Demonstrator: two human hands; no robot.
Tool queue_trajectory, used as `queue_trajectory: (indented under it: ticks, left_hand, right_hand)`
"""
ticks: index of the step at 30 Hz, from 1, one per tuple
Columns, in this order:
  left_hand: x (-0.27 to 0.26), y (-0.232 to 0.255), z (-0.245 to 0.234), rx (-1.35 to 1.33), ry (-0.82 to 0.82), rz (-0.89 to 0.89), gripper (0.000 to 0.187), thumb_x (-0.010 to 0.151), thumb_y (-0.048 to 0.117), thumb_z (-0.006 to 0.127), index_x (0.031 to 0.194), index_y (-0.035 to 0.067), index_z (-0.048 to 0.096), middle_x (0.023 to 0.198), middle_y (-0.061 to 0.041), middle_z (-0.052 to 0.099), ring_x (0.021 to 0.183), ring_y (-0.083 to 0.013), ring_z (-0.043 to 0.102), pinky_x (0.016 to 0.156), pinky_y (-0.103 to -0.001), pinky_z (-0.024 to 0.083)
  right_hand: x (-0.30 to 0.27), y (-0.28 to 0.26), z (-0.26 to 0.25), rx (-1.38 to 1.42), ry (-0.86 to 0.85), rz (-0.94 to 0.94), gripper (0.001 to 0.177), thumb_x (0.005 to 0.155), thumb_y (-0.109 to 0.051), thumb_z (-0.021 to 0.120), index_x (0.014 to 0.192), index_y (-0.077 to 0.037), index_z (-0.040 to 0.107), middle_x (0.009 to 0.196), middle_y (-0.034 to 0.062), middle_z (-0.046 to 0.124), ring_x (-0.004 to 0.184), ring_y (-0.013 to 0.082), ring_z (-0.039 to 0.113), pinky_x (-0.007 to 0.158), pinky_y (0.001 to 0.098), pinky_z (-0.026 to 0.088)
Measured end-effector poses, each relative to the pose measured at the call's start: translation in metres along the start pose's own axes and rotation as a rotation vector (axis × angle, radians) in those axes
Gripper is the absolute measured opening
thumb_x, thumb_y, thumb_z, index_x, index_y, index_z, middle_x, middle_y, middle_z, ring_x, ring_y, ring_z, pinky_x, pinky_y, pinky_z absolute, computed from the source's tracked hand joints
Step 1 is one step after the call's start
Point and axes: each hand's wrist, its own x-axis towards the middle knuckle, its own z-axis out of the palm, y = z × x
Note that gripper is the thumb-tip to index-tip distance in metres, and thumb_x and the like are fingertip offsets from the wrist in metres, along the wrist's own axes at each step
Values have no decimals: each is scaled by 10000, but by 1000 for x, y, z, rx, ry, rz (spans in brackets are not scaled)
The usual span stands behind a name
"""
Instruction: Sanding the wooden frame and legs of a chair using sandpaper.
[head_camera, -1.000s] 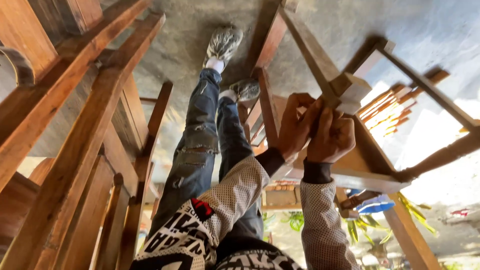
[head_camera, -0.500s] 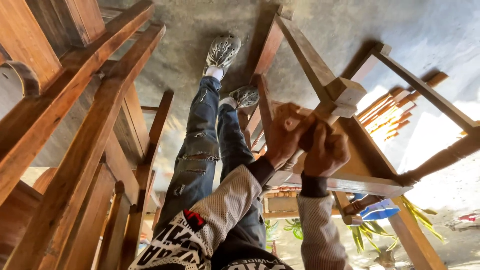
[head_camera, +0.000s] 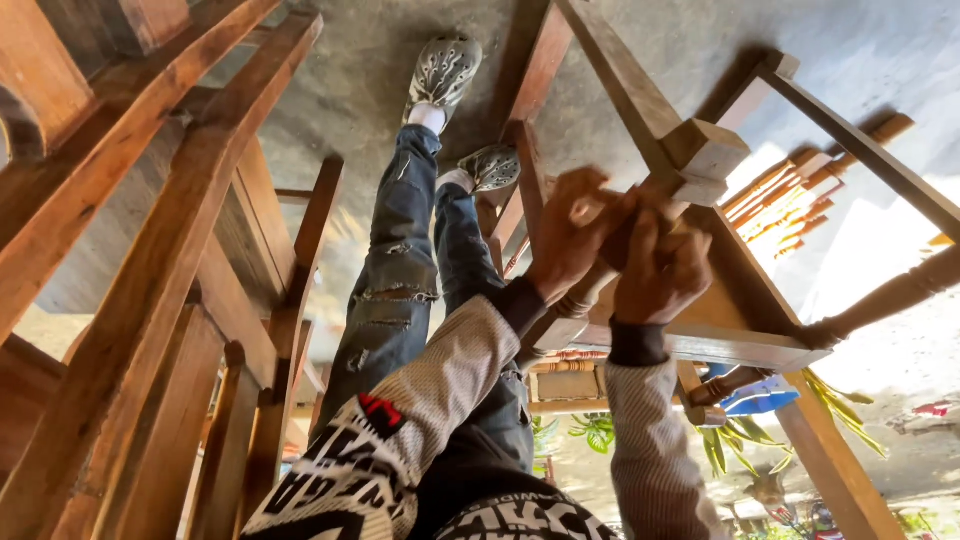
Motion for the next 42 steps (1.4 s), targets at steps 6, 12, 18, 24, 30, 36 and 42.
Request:
queue_trajectory:
  ticks: [6,12,18,24,30,36,42]
  left_hand:
    - [-2,-18,30,-213,19,-204,451,921,411,872,1164,70,705,1315,-191,676,1366,-345,600,1164,-515,430]
    - [-29,-19,9,-371,12,-350,297,918,360,914,1007,138,738,1282,-104,708,1265,-233,640,1060,-421,493]
    - [13,-2,28,-564,21,-246,238,934,210,900,977,94,697,1274,-130,687,1046,-210,718,918,-364,600]
    - [-16,-13,16,-574,102,-386,237,916,206,914,946,112,698,1192,-70,693,990,-143,720,867,-264,615]
    - [20,-10,23,-410,71,-193,317,950,294,889,1161,117,732,1111,-106,692,850,-143,725,770,-326,675]
    - [-39,55,20,-56,-23,-41,401,1186,356,524,1459,121,700,1314,-174,768,1293,-301,720,1154,-487,557]
    - [-41,51,14,118,-193,256,541,1204,268,358,1605,-82,456,1601,-355,512,1505,-483,498,1297,-560,373]
  right_hand:
    - [31,-33,1,23,13,-47,626,1021,-101,950,691,-65,420,632,120,424,616,307,453,660,376,434]
    - [-24,-35,-11,-50,35,148,536,953,-108,966,697,-95,495,719,71,450,659,188,480,669,334,430]
    - [25,-47,9,-93,108,3,559,946,-68,999,683,-124,509,761,50,450,737,230,518,810,345,468]
    - [-6,-49,6,-147,80,25,563,897,-79,1009,673,-120,495,702,20,383,741,238,492,849,347,419]
    - [20,-52,24,-169,140,-33,527,945,-174,995,735,-111,516,727,85,482,677,298,550,758,387,453]
    - [26,-51,-3,156,174,105,539,1181,-466,482,938,-42,708,750,111,575,647,170,515,736,320,473]
    - [-36,10,-12,172,128,604,652,1153,-710,413,1200,-119,685,1075,145,702,926,224,651,764,331,526]
